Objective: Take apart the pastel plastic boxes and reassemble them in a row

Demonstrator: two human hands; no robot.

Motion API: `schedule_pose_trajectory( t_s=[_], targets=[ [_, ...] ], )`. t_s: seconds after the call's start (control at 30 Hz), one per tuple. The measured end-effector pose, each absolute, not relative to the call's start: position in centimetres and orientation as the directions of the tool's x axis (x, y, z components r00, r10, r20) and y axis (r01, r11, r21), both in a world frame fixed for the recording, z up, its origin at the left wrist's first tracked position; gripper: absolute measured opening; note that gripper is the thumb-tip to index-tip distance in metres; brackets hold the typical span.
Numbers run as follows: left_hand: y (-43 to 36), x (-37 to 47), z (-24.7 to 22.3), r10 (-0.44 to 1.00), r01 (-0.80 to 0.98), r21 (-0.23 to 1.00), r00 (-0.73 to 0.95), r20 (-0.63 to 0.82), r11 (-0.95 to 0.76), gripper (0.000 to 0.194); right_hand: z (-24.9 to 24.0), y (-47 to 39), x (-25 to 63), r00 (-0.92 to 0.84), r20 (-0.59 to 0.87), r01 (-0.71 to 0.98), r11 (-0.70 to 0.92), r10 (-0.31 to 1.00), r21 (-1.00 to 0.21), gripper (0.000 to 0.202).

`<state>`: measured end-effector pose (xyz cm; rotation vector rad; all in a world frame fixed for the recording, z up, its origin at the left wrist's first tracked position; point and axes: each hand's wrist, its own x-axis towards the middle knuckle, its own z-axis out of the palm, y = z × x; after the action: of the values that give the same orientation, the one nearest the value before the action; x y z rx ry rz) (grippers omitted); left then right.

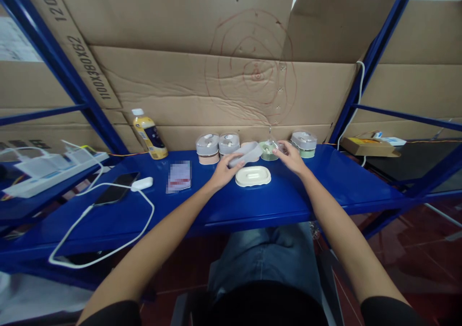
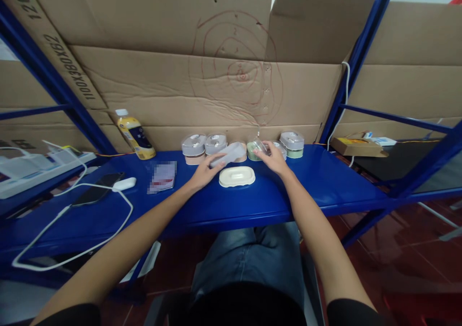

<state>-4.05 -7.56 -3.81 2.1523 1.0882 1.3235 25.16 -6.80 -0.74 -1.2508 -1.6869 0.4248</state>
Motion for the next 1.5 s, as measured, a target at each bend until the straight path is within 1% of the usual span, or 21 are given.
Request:
schedule_pose_trajectory(
  t_s=[0.07,0.17,0.3,0.37,0.47,0.6,0.77,0.9,1.0,1.2,1.33,1.5],
  targets=[
    [-7.7,-4.2,-3.6,0.761,0.422,0.645,0.211,0.613,-0.637,0.054,-0.6,-6.8,25.2,-0.026,0.476,0.523,0.418,0.879,-0.743,0.06],
    [-8.1,-4.1,-3.8,0.771,0.448,0.632,0.283,0.571,-0.633,0.072,-0.6,-6.8,25.2,-0.07,0.476,0.514,0.441,0.877,-0.736,0.062],
    [-8.8,-3.1,-4.5,0.777,0.467,0.623,0.423,0.466,-0.627,0.091,-1.1,-7.0,24.8,-0.275,0.451,0.469,0.528,0.849,-0.708,0.072],
    [-9.0,-2.7,-4.7,0.788,0.475,0.633,0.438,0.432,-0.611,0.098,-1.3,-7.3,24.2,-0.38,0.438,0.458,0.577,0.815,-0.676,0.079],
    [-9.0,-2.4,-4.8,0.79,0.457,0.651,0.439,0.428,-0.606,0.107,-1.4,-7.7,23.0,-0.466,0.427,0.486,0.627,0.775,-0.609,0.084],
    [-9.0,-2.3,-4.8,0.787,0.463,0.642,0.441,0.431,-0.611,0.11,-1.4,-8.2,21.8,-0.531,0.399,0.508,0.658,0.747,-0.556,0.083],
    [-9.0,-2.3,-5.1,0.778,0.466,0.629,0.456,0.432,-0.623,0.11,-1.3,-8.6,21.4,-0.542,0.39,0.539,0.664,0.744,-0.518,0.084],
    [-8.9,-2.4,-5.4,0.775,0.474,0.621,0.471,0.421,-0.625,0.114,-0.9,-9.0,21.3,-0.586,0.363,0.54,0.684,0.724,-0.491,0.082],
    [-8.8,-2.5,-5.3,0.762,0.462,0.617,0.499,0.413,-0.637,0.109,-0.9,-9.2,21.2,-0.603,0.355,0.552,0.695,0.714,-0.461,0.083],
    [-8.7,-3.1,-4.7,0.736,0.426,0.62,0.536,0.413,-0.659,0.099,-2.4,-9.9,22.0,-0.57,0.315,0.631,0.65,0.759,-0.424,0.097],
    [-8.6,-3.5,-4.8,0.739,0.428,0.621,0.531,0.414,-0.656,0.108,-3.3,-10.2,23.5,-0.592,0.363,0.592,0.694,0.719,-0.41,0.103],
    [-8.4,-3.2,-5.3,0.758,0.432,0.646,0.526,0.386,-0.629,0.118,-3.2,-10.1,23.7,-0.58,0.396,0.599,0.702,0.712,-0.386,0.097]
  ],
)
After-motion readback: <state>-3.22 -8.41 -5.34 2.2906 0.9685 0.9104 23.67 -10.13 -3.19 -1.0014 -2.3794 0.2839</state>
